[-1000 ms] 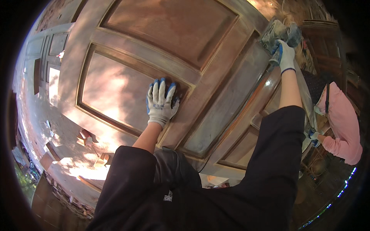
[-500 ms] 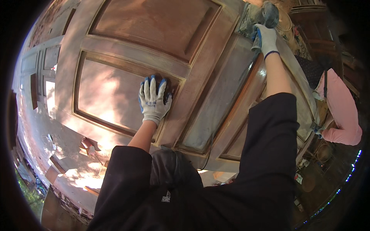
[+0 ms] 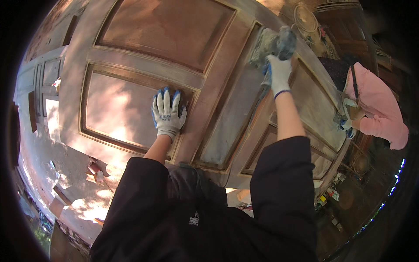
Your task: The person sands a wooden door with an electric sander, moving the tool across the panels and edges. They reposition the sander and continue smoothing the surface throughout the clip.
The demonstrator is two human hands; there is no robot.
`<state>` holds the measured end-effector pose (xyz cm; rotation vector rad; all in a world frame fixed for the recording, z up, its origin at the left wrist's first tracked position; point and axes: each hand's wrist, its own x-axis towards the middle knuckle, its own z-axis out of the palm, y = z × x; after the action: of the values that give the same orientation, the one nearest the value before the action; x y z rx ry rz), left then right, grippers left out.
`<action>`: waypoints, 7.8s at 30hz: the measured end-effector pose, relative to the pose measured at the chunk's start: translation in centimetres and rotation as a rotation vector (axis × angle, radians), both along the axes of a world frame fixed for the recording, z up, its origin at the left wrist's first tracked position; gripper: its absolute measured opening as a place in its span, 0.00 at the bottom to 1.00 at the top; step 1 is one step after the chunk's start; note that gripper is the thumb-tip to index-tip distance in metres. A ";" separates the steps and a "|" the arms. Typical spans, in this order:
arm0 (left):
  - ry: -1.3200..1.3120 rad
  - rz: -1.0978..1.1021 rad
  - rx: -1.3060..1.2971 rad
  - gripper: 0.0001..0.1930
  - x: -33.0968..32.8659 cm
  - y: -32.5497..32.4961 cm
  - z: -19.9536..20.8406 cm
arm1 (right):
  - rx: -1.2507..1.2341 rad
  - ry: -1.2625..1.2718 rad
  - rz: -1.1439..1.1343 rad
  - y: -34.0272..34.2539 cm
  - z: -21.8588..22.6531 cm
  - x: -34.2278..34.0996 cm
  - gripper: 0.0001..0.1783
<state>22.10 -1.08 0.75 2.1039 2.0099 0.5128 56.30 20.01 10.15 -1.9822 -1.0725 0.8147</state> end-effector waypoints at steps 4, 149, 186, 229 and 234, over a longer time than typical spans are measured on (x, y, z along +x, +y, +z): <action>0.013 0.005 -0.031 0.32 -0.4 -0.5 -0.4 | -0.013 0.164 -0.003 6.5 1.2 -0.4 0.09; 0.078 0.027 -0.073 0.29 -0.3 -0.3 0.9 | -0.171 0.378 -0.303 -10.0 3.9 -10.7 0.12; 0.078 0.007 -0.016 0.28 0.3 -0.3 0.0 | -0.288 0.176 -0.102 -18.7 2.3 -6.8 0.23; -0.232 -0.759 -0.437 0.11 -7.0 -15.5 14.1 | -0.196 -0.268 0.571 -50.1 4.4 -24.1 0.36; -0.225 -0.773 -0.451 0.13 4.5 -19.3 14.8 | -0.269 -0.238 0.479 -54.0 6.2 -13.6 0.33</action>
<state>26.56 -20.33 15.59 2.1705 0.9450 0.1270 42.74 -34.00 16.32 -2.1101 -1.6953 1.0312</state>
